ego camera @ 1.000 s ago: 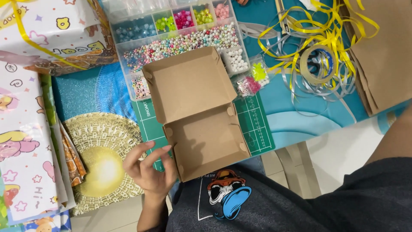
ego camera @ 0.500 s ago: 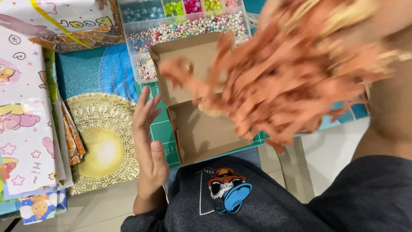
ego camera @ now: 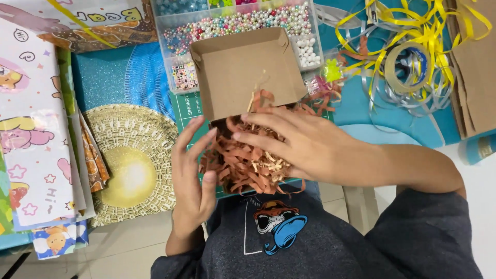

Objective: Assembling a small cardboard box by folding and then filling it with shredded paper and decorative beads.

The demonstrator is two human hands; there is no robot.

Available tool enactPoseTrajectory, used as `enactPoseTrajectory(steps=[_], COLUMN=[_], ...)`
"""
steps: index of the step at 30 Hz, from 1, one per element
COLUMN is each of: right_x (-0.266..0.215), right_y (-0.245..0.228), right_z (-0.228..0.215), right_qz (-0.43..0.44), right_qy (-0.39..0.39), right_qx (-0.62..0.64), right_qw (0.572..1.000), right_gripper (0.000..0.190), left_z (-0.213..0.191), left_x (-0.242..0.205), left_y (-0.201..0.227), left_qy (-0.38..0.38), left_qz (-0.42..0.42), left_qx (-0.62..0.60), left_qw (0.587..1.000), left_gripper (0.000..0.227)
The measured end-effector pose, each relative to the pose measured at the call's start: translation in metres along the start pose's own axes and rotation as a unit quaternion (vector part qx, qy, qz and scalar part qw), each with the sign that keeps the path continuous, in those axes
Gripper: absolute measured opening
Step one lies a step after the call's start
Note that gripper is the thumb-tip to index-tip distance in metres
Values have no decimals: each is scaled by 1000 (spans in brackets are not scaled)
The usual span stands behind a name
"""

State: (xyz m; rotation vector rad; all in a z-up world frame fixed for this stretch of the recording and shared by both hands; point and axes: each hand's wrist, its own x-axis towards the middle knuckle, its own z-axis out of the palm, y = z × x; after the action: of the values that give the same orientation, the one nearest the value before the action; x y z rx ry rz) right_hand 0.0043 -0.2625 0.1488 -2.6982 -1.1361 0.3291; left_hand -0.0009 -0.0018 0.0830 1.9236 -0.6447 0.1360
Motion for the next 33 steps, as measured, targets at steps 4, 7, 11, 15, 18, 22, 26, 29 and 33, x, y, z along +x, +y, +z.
enactPoseTrajectory(steps=[4, 7, 11, 15, 18, 22, 26, 29, 33], right_x=[-22, -22, -1, 5, -20, -60, -70, -68, -82], right_y=[-16, -14, 0, 1, 5, 27, 69, 92, 103], right_z=[-24, 3, 73, 82, 36, -24, -3, 33, 52], right_qz=[30, 60, 27, 22, -19, 60, 209, 244, 209], right_qy=[67, 116, 0, 16, 29, 66, 45, 31, 84], right_qx=[-120, -132, -84, -116, -47, -85, -28, -42, -79], right_qw=[990, 983, 996, 993, 998, 992, 976, 968, 971], right_gripper=[94, 38, 56, 31, 68, 43, 67, 66, 18], left_z=[0, 8, 21, 25, 16, -4, -9, -8, -9], left_x=[-5, -5, 4, 8, 14, -2, -20, -19, -17], left_y=[-4, -6, 2, 2, 6, 0, -13, -7, -9], left_qy=[57, -5, -144, -146, -138, -121, 36, 90, 75], left_qz=[60, 203, 172, 175, 205, 212, 161, 117, 118], left_qx=[92, 263, 283, 296, 238, 222, 137, 116, 114], left_qw=[992, 943, 933, 928, 939, 944, 977, 982, 984], left_gripper=[40, 52, 71, 72, 66, 65, 67, 65, 53])
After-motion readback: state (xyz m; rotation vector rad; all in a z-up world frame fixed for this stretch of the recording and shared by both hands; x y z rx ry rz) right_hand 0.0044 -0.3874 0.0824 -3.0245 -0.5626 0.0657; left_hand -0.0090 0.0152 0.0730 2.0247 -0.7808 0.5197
